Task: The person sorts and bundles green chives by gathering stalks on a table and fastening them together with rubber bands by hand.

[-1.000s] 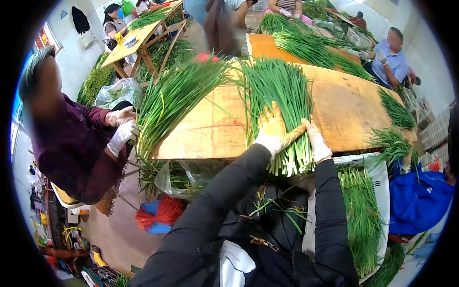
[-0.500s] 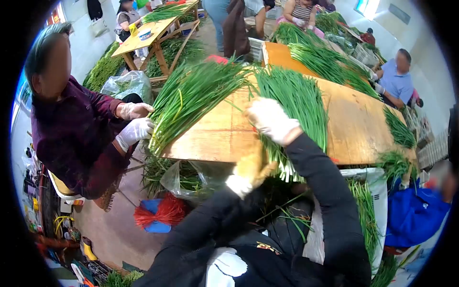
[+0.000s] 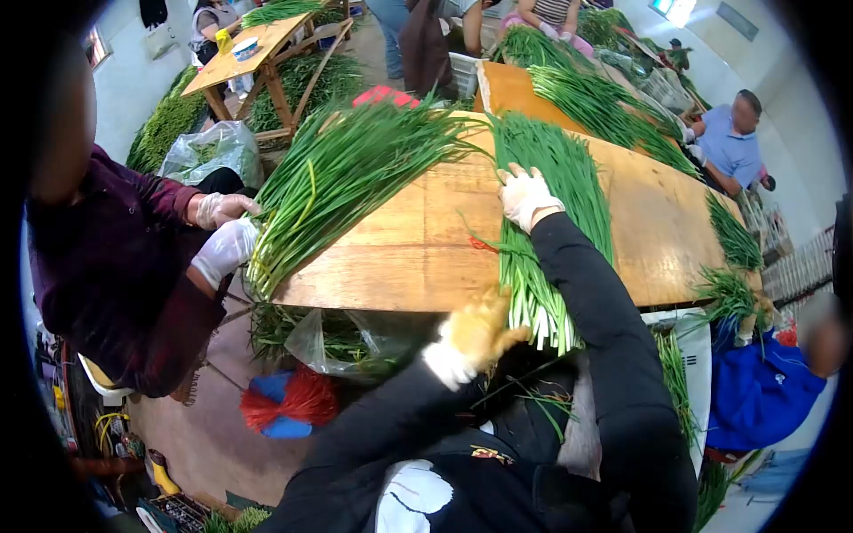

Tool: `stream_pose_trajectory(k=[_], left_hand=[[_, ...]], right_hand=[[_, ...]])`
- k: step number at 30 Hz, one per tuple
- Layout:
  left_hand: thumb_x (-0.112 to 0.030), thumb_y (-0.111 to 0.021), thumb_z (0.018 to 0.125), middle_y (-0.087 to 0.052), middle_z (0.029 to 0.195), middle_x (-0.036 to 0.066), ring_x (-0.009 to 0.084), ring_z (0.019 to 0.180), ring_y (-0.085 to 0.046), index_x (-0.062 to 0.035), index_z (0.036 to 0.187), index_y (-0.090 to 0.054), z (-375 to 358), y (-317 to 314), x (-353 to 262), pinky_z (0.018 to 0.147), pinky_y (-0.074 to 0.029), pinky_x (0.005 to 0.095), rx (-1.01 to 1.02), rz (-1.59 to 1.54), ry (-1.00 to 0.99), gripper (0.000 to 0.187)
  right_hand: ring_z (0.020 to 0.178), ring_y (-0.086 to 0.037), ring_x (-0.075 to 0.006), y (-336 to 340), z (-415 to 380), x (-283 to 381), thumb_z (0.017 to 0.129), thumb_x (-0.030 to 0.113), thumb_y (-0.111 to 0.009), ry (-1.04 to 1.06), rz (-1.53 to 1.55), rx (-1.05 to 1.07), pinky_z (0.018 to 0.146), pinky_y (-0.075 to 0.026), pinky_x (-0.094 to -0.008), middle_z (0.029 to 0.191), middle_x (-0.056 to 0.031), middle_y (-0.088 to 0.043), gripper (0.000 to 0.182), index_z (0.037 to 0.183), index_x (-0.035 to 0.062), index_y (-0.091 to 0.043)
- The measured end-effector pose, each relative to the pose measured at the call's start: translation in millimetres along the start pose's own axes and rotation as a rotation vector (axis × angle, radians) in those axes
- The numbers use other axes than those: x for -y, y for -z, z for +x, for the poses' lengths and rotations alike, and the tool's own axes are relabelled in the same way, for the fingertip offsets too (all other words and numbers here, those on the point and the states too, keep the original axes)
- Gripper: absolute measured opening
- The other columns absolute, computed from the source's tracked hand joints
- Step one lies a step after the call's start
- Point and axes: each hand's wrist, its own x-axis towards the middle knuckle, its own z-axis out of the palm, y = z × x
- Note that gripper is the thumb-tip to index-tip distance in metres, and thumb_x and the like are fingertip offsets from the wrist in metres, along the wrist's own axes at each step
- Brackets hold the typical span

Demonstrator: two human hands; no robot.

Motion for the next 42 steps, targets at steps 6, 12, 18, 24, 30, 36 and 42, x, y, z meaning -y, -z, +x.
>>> stream_pose_trajectory(k=[6,12,18,24,30,36,42], left_hand=[[-0.026,-0.049,0.089,-0.063,0.094,0.013,0.0174,0.088,-0.059,-0.0004,0.109,-0.055,23,77,43,0.078,-0.045,0.0266,-0.100,-0.601,0.365,0.033],[-0.025,-0.057,0.085,-0.062,0.096,0.014,0.0192,0.088,-0.059,0.0022,0.118,-0.045,38,67,76,0.077,-0.046,0.0263,0.104,-0.918,0.363,0.045],[-0.029,-0.064,0.077,-0.063,0.082,0.012,0.0250,0.077,-0.060,-0.0051,0.100,-0.061,75,49,58,0.069,-0.047,0.0337,-0.016,-0.055,0.278,0.033],[-0.027,-0.065,0.074,-0.063,0.077,0.013,0.0276,0.072,-0.060,-0.0096,0.085,-0.067,86,15,82,0.065,-0.046,0.0358,-0.201,0.155,0.189,0.021],[-0.011,-0.063,0.075,-0.061,0.068,0.010,0.0184,0.061,-0.056,-0.0007,0.076,-0.061,96,21,79,0.059,-0.044,0.0302,-0.137,-0.219,0.275,0.010],[0.005,-0.056,0.075,-0.059,0.066,0.006,0.0127,0.058,-0.055,0.0017,0.082,-0.058,120,10,110,0.055,-0.045,0.0254,-0.057,-0.127,-0.008,0.008],[0.002,-0.056,0.078,-0.058,0.073,0.004,0.0109,0.066,-0.054,-0.0015,0.102,-0.057,107,22,89,0.062,-0.045,0.0241,-0.142,-0.151,0.034,0.024]], right_hand=[[0.130,-0.022,-0.0269,26,-16,8,0.086,0.040,-0.038,0.031,0.073,0.086,0.103,-0.017,-0.0486,0.136,-0.0094,-0.034,0.048,0.117,0.0068,-0.054],[0.133,-0.011,-0.0309,37,-33,4,0.048,0.068,-0.066,0.132,0.073,0.252,0.105,-0.009,-0.0503,0.143,-0.0158,-0.016,0.114,0.133,0.0016,-0.028],[0.133,-0.011,-0.0307,33,-41,7,0.051,0.060,-0.072,0.146,0.112,0.140,0.104,-0.011,-0.0542,0.141,-0.0133,-0.022,0.106,0.132,0.0053,-0.032],[0.132,-0.014,-0.0301,24,-46,7,0.054,0.060,-0.070,0.137,0.129,0.049,0.103,-0.012,-0.0552,0.141,-0.0111,-0.024,0.094,0.125,0.0060,-0.043],[0.124,-0.033,-0.0264,31,-83,-60,0.082,0.039,-0.054,0.182,0.620,-0.559,0.101,-0.025,-0.0424,0.130,-0.0089,-0.041,0.041,0.116,0.0164,-0.054],[0.099,-0.056,-0.0198,-45,-182,-179,0.085,0.014,-0.054,-0.228,0.805,-0.542,0.088,-0.041,-0.0293,0.107,-0.0099,-0.059,0.031,0.113,0.0017,-0.053],[0.091,-0.055,-0.0293,-83,-259,-140,0.084,0.022,-0.053,-0.292,0.893,-0.393,0.079,-0.043,-0.0335,0.093,-0.0151,-0.060,0.027,0.104,0.0056,-0.060]])
